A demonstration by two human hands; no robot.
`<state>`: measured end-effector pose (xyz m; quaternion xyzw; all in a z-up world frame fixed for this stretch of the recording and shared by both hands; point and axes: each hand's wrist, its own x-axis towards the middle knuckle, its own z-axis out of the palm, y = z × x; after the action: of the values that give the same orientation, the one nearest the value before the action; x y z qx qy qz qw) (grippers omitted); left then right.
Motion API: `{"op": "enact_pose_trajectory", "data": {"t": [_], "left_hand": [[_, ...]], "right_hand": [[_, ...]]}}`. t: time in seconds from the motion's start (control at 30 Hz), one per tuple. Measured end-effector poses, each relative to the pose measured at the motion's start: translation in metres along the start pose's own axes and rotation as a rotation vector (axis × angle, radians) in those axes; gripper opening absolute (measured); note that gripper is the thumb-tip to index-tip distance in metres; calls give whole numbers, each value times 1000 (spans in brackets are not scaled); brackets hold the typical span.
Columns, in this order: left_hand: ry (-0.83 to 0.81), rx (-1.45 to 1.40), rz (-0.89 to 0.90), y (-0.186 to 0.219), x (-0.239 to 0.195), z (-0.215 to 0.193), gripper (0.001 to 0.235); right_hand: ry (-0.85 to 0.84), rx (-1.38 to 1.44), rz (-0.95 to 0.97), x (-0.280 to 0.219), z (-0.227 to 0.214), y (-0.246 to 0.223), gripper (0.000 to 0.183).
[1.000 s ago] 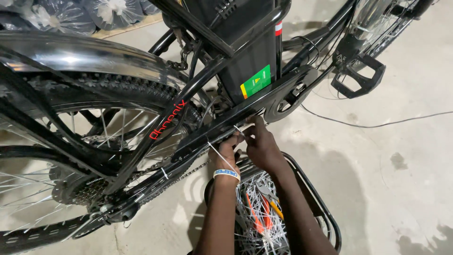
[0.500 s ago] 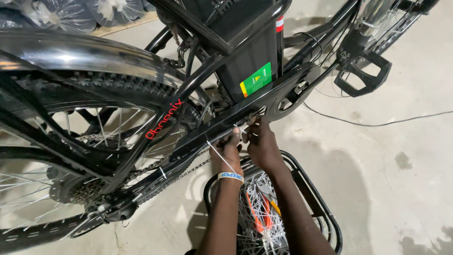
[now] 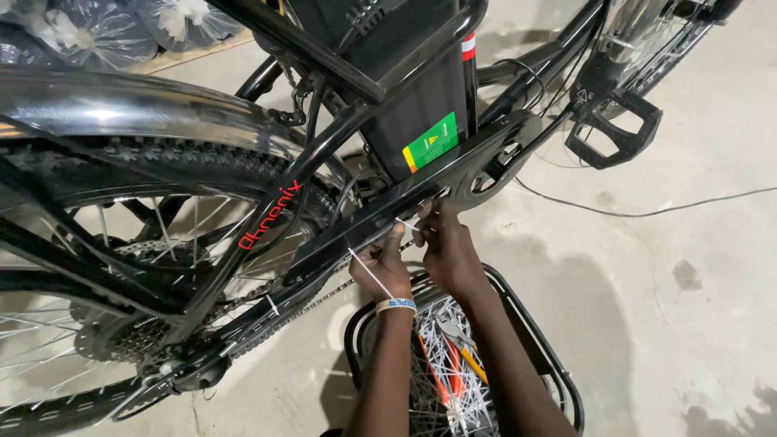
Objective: The person secures a cable on the frame of an electric bicycle using white zip ties. They wrap the zip ties around the cable and frame, then use yellow pliers to tighten and trim the excess material.
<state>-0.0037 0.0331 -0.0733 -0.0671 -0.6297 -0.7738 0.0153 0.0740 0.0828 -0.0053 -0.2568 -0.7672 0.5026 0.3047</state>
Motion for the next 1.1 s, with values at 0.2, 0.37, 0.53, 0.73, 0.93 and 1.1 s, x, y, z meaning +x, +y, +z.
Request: {"op": "enact_pose_trajectory", "data": {"t": [0.2, 0.37, 0.53, 0.73, 0.93, 1.1], "left_hand": [[-14, -35, -83, 17, -3, 3, 16], [-74, -75, -201, 68, -10, -1, 16], [-94, -64, -256, 52, 1, -6, 19], [-83, -252, -365, 65, -4, -6, 20], [-61, -327, -362, 44, 2, 1, 25], [-36, -344, -378, 23, 3, 0, 21]], "right_hand": [[-46, 368, 89, -5, 3, -15, 56], [5, 351, 62, -7, 6, -1, 45], [-33, 235, 1, -9, 2, -2, 42], [-13, 365, 80, -9, -13, -8, 44], [-80, 360, 84, -18, -9, 23, 37], [-43, 432, 45, -33, -3, 4, 37]]}}
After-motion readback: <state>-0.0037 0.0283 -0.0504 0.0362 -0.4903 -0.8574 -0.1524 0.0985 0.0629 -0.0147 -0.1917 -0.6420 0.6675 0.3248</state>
